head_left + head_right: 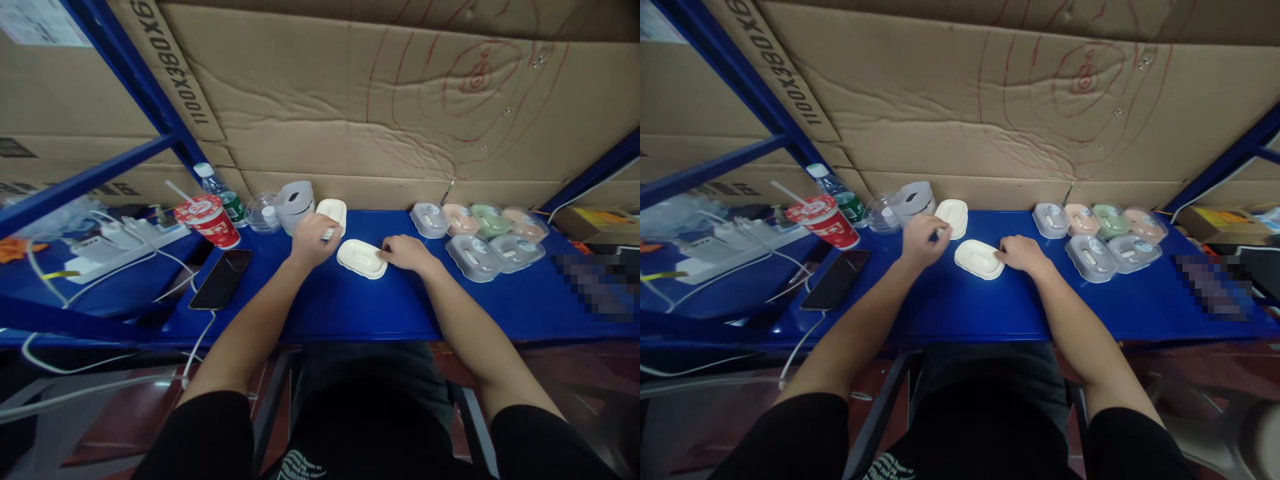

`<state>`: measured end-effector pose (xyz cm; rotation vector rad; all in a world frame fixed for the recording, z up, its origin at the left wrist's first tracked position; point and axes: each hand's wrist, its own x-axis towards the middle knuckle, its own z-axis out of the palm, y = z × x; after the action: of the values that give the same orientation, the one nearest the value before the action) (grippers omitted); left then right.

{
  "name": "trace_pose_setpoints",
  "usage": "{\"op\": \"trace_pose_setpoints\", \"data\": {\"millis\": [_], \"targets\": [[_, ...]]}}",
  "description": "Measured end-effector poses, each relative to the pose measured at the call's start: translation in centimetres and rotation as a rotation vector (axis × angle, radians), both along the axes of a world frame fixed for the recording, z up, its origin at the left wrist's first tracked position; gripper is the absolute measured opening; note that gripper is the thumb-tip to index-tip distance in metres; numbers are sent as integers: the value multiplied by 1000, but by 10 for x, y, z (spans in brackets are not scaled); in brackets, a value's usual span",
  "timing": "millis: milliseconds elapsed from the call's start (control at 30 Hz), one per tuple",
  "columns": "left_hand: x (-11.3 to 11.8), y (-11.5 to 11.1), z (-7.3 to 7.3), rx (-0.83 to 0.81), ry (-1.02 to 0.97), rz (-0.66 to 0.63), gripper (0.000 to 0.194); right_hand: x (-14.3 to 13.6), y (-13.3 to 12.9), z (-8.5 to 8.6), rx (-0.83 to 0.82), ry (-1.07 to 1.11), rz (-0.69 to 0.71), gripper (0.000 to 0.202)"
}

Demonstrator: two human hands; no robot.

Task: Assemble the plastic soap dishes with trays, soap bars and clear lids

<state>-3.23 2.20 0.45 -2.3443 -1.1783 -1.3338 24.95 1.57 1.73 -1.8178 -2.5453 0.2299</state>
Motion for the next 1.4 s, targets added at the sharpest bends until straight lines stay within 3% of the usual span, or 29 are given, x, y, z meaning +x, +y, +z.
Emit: {"op": "trace_pose_setpoints", "data": {"millis": [133,267,433,567,700,800,933,1100,1233,1400], "targets": [[36,-18,-12,-85,276,-242,37,1,3,0,42,8,-51,21],[54,-25,-21,-73,392,-255,45,-1,5,0,100,148,-121,21],[51,-21,-19,-20,397,-150,46,-11,2,-3,192,409,-251,20],[43,-13,-15,-8,393,-87,34,-19,4,-11,232,607,-314,17],[35,2,-16,-25,413,-59,24,-28,16,-21,192,715,-319,17],[26,15,-17,-58,340,4,21,-31,24,-28,149,779,-231,22],[10,23,-11,-257,240,180,24,-25,27,-34,206,719,-126,30],[2,15,-2,-574,251,384,37,-9,24,-28,368,644,-135,31],[6,11,-1,-604,257,417,44,15,32,-21,469,614,-168,36],[6,13,-5,-616,227,412,49,57,49,-23,605,424,-265,51]]}}
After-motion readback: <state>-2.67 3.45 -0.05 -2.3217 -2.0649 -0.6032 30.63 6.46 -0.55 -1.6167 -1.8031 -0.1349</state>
